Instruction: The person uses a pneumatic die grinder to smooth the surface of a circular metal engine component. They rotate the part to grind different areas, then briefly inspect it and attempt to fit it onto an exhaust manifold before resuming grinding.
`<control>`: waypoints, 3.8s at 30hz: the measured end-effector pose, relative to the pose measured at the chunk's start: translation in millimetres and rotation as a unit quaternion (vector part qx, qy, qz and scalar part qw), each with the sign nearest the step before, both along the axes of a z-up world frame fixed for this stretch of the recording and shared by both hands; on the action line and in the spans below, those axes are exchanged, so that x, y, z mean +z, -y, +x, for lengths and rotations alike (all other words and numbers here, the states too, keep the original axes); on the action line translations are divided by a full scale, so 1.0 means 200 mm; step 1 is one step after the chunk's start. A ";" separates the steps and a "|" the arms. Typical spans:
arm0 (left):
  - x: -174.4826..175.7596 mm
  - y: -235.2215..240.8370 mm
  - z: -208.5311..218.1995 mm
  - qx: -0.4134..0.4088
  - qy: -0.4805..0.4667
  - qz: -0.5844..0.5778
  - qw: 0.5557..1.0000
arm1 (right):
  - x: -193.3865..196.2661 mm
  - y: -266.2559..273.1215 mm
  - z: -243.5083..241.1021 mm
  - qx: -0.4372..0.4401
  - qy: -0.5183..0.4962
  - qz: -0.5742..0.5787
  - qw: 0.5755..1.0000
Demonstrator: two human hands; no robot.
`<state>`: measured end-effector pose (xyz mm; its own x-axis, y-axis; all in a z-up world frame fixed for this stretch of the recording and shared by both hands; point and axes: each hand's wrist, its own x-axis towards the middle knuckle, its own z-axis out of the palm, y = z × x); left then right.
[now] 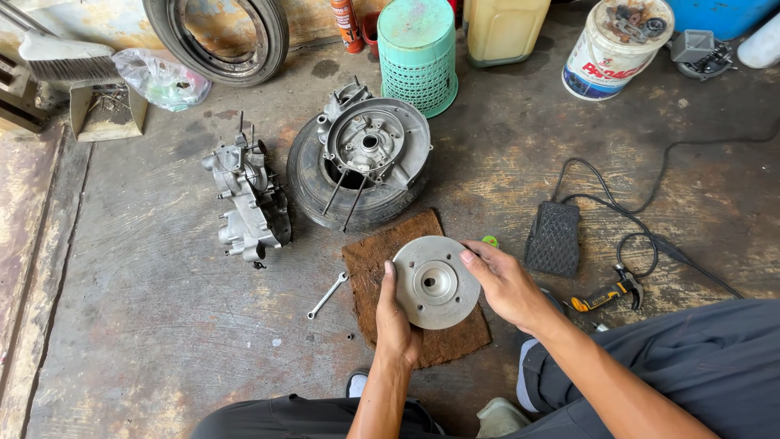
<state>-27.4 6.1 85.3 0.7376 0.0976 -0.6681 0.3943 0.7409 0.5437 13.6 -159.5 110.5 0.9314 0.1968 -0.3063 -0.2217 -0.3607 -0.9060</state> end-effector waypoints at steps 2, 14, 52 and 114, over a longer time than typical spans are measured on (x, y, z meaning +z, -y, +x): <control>0.03 0.01 -0.01 0.006 0.004 -0.002 1.000 | -0.01 0.01 -0.01 -0.011 0.009 0.007 1.000; 0.02 0.00 -0.04 0.001 0.025 -0.083 0.996 | 0.06 0.06 -0.11 -0.028 0.030 0.109 0.993; 0.56 0.46 -0.04 -0.184 0.081 -0.119 0.972 | 0.51 0.50 -0.30 -0.255 0.096 0.036 0.961; -0.30 -0.34 -0.24 0.133 0.050 -0.192 0.971 | -0.03 -0.34 -0.05 0.093 0.057 0.017 0.994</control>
